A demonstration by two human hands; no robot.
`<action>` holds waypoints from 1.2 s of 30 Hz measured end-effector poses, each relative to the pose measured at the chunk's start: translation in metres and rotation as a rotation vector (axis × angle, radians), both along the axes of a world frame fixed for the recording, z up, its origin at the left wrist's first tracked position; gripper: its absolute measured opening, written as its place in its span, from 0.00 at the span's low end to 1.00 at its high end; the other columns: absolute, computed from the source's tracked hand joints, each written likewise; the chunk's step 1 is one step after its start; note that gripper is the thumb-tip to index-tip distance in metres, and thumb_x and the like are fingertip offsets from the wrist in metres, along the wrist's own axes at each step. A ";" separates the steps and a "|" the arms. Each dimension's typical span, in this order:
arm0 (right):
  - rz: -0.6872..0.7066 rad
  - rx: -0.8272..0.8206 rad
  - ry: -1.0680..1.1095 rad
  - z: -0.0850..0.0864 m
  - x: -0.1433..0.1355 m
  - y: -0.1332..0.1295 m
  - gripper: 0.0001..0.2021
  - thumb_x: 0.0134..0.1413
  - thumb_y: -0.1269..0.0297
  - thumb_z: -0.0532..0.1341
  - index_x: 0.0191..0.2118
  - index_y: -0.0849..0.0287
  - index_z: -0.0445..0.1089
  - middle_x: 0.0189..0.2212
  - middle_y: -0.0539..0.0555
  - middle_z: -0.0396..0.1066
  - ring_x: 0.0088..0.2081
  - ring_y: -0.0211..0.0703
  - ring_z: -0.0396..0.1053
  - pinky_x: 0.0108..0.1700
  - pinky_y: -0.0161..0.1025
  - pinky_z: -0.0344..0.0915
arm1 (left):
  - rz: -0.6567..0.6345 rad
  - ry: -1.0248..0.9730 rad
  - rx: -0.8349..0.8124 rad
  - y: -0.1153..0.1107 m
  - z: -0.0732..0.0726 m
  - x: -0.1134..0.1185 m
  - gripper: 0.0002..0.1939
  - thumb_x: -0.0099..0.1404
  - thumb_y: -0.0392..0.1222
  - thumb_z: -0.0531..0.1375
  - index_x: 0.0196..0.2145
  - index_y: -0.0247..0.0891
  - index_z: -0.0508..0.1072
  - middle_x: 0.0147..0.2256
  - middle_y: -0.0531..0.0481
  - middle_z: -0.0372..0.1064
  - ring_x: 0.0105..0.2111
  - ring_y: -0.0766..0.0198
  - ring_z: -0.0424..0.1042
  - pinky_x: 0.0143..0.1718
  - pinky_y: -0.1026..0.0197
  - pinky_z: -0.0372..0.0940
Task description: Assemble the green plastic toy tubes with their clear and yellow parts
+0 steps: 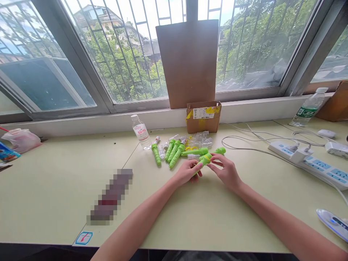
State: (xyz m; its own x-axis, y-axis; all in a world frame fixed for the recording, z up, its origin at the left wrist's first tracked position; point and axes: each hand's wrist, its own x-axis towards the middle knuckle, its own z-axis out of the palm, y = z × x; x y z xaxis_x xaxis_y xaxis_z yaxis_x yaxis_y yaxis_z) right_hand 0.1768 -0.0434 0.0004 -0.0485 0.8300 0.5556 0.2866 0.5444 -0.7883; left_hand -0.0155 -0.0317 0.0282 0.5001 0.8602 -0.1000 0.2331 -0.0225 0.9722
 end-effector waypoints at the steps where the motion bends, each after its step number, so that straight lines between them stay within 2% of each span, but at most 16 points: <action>1: 0.007 -0.001 -0.001 0.000 0.000 0.000 0.09 0.52 0.59 0.64 0.37 0.56 0.69 0.44 0.57 0.71 0.50 0.51 0.69 0.49 0.53 0.73 | -0.003 0.005 -0.006 0.000 0.000 0.000 0.23 0.61 0.61 0.55 0.34 0.36 0.67 0.27 0.50 0.71 0.18 0.70 0.67 0.15 0.69 0.56; 6: 0.022 -0.020 -0.006 -0.002 0.002 0.002 0.08 0.52 0.61 0.64 0.38 0.56 0.69 0.46 0.56 0.70 0.50 0.49 0.69 0.50 0.51 0.73 | -0.032 0.009 -0.026 0.001 0.001 -0.001 0.24 0.62 0.63 0.52 0.34 0.36 0.67 0.23 0.52 0.69 0.16 0.71 0.65 0.16 0.68 0.56; 10: 0.016 -0.022 -0.004 -0.004 0.001 0.002 0.06 0.54 0.61 0.62 0.38 0.55 0.69 0.45 0.56 0.71 0.51 0.50 0.68 0.49 0.50 0.73 | -0.055 0.023 -0.020 0.000 0.004 -0.001 0.25 0.63 0.63 0.51 0.33 0.36 0.67 0.19 0.55 0.65 0.13 0.72 0.59 0.14 0.67 0.51; 14: 0.005 -0.005 0.000 -0.003 0.000 0.001 0.05 0.54 0.61 0.62 0.36 0.56 0.68 0.45 0.56 0.71 0.51 0.50 0.68 0.48 0.50 0.74 | 0.000 0.066 -0.011 -0.002 0.008 -0.001 0.22 0.60 0.62 0.56 0.34 0.37 0.66 0.16 0.59 0.61 0.11 0.73 0.54 0.13 0.68 0.48; 18: -0.002 0.005 -0.003 -0.002 -0.001 0.000 0.05 0.54 0.61 0.62 0.35 0.56 0.68 0.46 0.56 0.71 0.50 0.50 0.69 0.48 0.50 0.74 | 0.050 0.075 0.005 -0.004 0.008 0.000 0.23 0.55 0.59 0.62 0.38 0.40 0.63 0.19 0.59 0.65 0.12 0.73 0.57 0.12 0.69 0.50; 22: -0.009 -0.004 -0.011 -0.003 0.000 0.000 0.06 0.54 0.61 0.62 0.35 0.56 0.68 0.45 0.56 0.71 0.50 0.49 0.69 0.48 0.50 0.74 | 0.038 0.071 -0.004 -0.004 0.006 0.000 0.21 0.58 0.60 0.59 0.37 0.39 0.62 0.24 0.54 0.71 0.12 0.74 0.59 0.12 0.70 0.49; 28: -0.010 -0.011 -0.017 -0.004 0.001 0.001 0.06 0.54 0.60 0.62 0.35 0.56 0.68 0.44 0.56 0.71 0.49 0.49 0.70 0.48 0.49 0.74 | 0.008 0.008 -0.011 0.000 0.000 0.000 0.21 0.60 0.61 0.56 0.33 0.37 0.65 0.31 0.49 0.74 0.17 0.71 0.66 0.14 0.69 0.56; 33: -0.007 0.002 -0.012 -0.005 0.001 0.002 0.07 0.54 0.58 0.62 0.35 0.56 0.69 0.44 0.57 0.71 0.49 0.50 0.70 0.48 0.51 0.74 | -0.041 0.001 -0.008 0.002 -0.001 -0.001 0.24 0.62 0.62 0.52 0.34 0.36 0.68 0.26 0.51 0.70 0.16 0.70 0.65 0.15 0.68 0.57; 36: -0.007 0.005 -0.010 -0.006 0.001 0.003 0.08 0.54 0.57 0.62 0.34 0.57 0.69 0.44 0.57 0.72 0.49 0.51 0.70 0.47 0.52 0.74 | -0.046 0.008 0.004 0.001 0.001 -0.001 0.24 0.62 0.63 0.51 0.32 0.36 0.67 0.22 0.54 0.66 0.14 0.72 0.61 0.14 0.68 0.55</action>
State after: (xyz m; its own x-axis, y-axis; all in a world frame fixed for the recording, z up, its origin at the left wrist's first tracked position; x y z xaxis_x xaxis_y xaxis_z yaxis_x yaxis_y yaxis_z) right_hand 0.1782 -0.0407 -0.0057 -0.0484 0.8274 0.5596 0.2983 0.5466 -0.7825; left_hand -0.0165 -0.0304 0.0292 0.5387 0.8365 -0.1006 0.2393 -0.0374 0.9702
